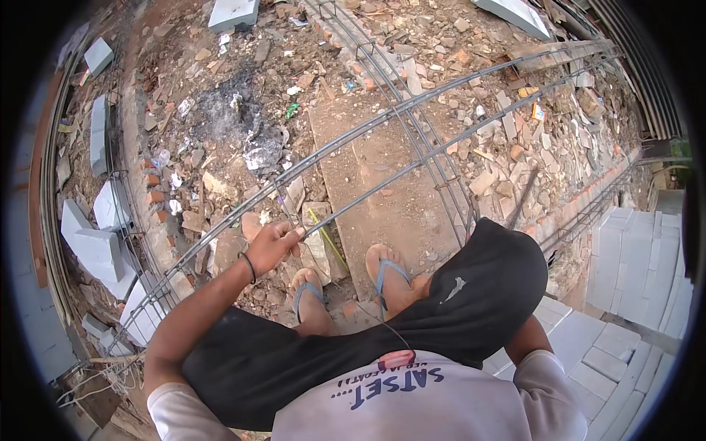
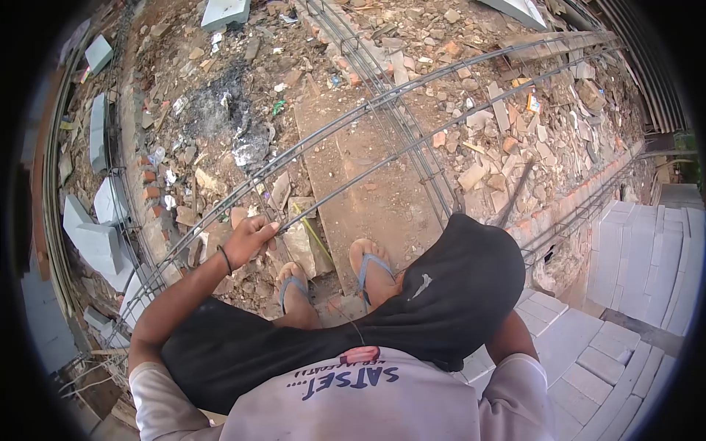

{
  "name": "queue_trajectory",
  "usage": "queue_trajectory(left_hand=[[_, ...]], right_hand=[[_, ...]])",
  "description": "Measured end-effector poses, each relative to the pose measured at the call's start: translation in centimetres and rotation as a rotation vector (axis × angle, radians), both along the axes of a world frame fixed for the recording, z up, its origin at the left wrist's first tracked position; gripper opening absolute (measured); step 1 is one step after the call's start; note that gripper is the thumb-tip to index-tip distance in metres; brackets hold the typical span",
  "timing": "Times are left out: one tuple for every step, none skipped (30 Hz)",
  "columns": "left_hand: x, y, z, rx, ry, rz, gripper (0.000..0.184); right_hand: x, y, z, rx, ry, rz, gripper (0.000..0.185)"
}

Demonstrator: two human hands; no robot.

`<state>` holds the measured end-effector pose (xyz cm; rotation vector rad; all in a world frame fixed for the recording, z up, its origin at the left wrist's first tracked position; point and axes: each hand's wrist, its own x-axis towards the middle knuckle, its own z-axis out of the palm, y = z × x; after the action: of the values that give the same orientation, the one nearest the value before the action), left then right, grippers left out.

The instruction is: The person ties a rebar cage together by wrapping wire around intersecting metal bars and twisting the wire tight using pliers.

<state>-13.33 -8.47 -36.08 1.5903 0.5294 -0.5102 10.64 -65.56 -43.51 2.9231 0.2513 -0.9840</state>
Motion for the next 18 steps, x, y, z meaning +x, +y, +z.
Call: queue_trajectory(left_hand=[[0.0, 0.0, 0.2, -0.03, 0.027, 0.017, 0.03], [0.0, 0.0, 0.3, -0.022, 0.034, 0.028, 0.03], [-0.1, 0.1, 0.4, -0.076, 0.041, 0.058, 0.032], [-0.2, 0.2, 0.3, -0.13, 0.044, 0.1, 0.033], [-0.3, 0.2, -0.5, -0.136, 0.048, 0.119, 0.034], [-0.5, 0.3, -1.1, -0.142, 0.052, 0.143, 0.035], [-0.5, 0.4, -0.9, -0.146, 0.062, 0.147, 0.036], [-0.3, 0.3, -0.6, -0.154, 0.069, 0.145, 0.036], [-0.2, 0.3, -0.3, -0.159, 0.066, 0.152, 0.037], [-0.3, 0.2, -0.2, -0.163, 0.065, 0.154, 0.038], [-0.4, 0.3, 0.0, -0.16, 0.062, 0.181, 0.038], [-0.4, 0.3, 0.0, -0.16, 0.061, 0.174, 0.035], [-0.6, 0.5, -0.1, -0.162, 0.063, 0.164, 0.032], [-0.9, 0.7, -0.2, -0.163, 0.062, 0.18, 0.032], [-1.1, 0.8, -0.3, -0.162, -0.007, 0.105, 0.028], [-1.4, 1.0, -0.5, -0.162, -0.075, 0.024, 0.025], [-1.7, 1.2, -1.1, -0.182, -0.13, -0.026, 0.019], [-1.9, 1.1, -1.2, -0.181, -0.129, -0.026, 0.019]], right_hand=[[-0.3, 0.2, 0.0, -0.004, -0.016, -0.024, 0.036], [-0.6, 0.4, 0.2, 0.0, -0.029, -0.048, 0.036], [-0.9, 0.3, 0.3, 0.013, -0.039, -0.069, 0.035], [-0.9, 0.1, 0.2, 0.029, -0.051, -0.091, 0.035], [-0.8, 0.1, 0.4, 0.053, -0.061, -0.111, 0.034], [-0.7, 0.1, 0.7, 0.088, -0.069, -0.138, 0.034], [-0.5, -0.2, 0.9, 0.118, -0.082, -0.179, 0.034], [-0.3, -0.5, 1.5, 0.162, -0.088, -0.219, 0.033], [0.1, -0.9, 2.4, 0.216, -0.094, -0.279, 0.033], [0.5, -0.9, 3.6, 0.288, -0.095, -0.347, 0.033], [0.9, -1.2, 5.1, 0.376, -0.088, -0.419, 0.032], [1.6, -0.8, 7.2, 0.48, -0.078, -0.475, 0.032], [2.0, -0.5, 9.2, 0.571, -0.071, -0.536, 0.032], [2.2, 0.8, 11.7, 0.66, -0.056, -0.558, 0.032], [2.5, 2.2, 14.2, 0.731, -0.034, -0.528, 0.031], [2.8, 4.0, 16.6, 0.785, -0.021, -0.476, 0.031], [2.8, 6.2, 19.0, 0.828, -0.006, -0.4, 0.031], [2.7, 8.8, 21.3, 0.87, 0.007, -0.316, 0.025]])
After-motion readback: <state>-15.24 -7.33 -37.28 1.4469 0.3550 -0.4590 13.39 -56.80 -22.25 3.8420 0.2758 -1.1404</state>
